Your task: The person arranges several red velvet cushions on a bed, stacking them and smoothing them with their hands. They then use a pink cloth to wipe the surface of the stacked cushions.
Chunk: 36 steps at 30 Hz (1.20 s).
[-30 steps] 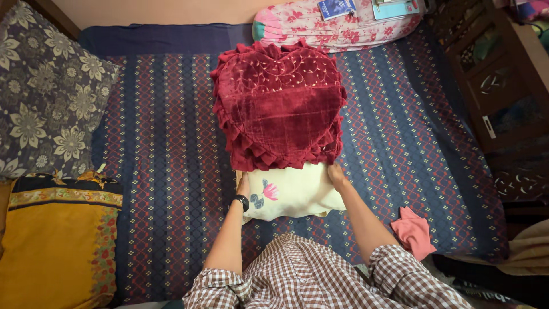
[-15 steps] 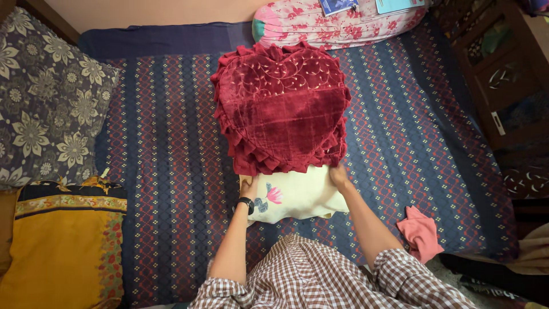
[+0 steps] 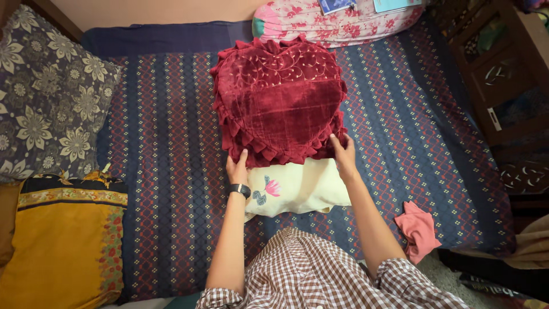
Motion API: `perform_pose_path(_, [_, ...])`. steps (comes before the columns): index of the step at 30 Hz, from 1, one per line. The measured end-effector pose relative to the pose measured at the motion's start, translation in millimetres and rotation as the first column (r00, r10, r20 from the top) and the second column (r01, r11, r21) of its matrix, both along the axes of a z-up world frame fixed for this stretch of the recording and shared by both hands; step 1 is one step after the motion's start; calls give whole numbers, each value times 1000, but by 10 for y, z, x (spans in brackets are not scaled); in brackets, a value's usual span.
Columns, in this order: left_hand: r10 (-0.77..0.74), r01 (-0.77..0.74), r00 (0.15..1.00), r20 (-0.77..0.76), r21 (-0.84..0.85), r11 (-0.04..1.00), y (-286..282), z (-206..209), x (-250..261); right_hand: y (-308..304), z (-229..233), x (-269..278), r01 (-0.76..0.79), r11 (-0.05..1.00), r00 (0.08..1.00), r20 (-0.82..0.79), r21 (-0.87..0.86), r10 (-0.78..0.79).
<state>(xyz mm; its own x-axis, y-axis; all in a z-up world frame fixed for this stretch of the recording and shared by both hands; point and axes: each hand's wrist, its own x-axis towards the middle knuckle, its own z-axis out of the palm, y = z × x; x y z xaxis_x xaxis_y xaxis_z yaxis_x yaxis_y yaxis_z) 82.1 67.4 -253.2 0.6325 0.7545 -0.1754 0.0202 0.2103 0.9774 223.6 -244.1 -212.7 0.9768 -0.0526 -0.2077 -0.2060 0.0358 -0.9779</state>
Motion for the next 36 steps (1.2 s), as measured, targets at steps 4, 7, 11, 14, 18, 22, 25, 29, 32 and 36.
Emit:
perform_pose_path(4, [161, -154, 987, -7, 257, 954, -3, -312, 93, 34, 127, -57, 89, 879, 985, 174, -469, -7])
perform_pose_path(7, [456, -285, 882, -119, 636, 717, 69, -368, 70, 58, 203, -59, 243, 712, 956, 286, -658, -62])
perform_pose_path(11, [252, -173, 967, -40, 623, 763, 142, -27, 191, 118, 334, 141, 233, 910, 951, 276, -344, -139])
perform_pose_path(14, [-22, 5, 998, 64, 249, 968, 144, 362, 406, 251, 442, 330, 68, 997, 990, 127, -43, -62])
perform_pose_path(18, [-90, 154, 982, -167, 426, 891, 65, 688, 500, 351, 590, 365, -237, 968, 953, 213, 82, 215])
perform_pose_path(22, [-119, 129, 991, -54, 522, 843, -16, 726, 256, 233, 733, 142, -365, 879, 924, 239, 307, 299])
perform_pose_path(25, [-299, 313, 949, -102, 433, 845, -144, 516, -273, -64, 678, -220, -410, 761, 911, 250, 503, 326])
perform_pose_path(29, [-503, 476, 864, -25, 365, 800, -333, -24, -947, -525, 262, -727, -395, 858, 915, 56, 328, 400])
perform_pose_path(32, [-383, 418, 906, -179, 244, 875, -528, -330, -1084, -633, -11, -921, -297, 955, 949, -118, -20, 292])
perform_pose_path(36, [9, 118, 972, -234, 522, 845, -635, -133, -850, -443, 111, -875, -56, 879, 949, 248, -473, 194])
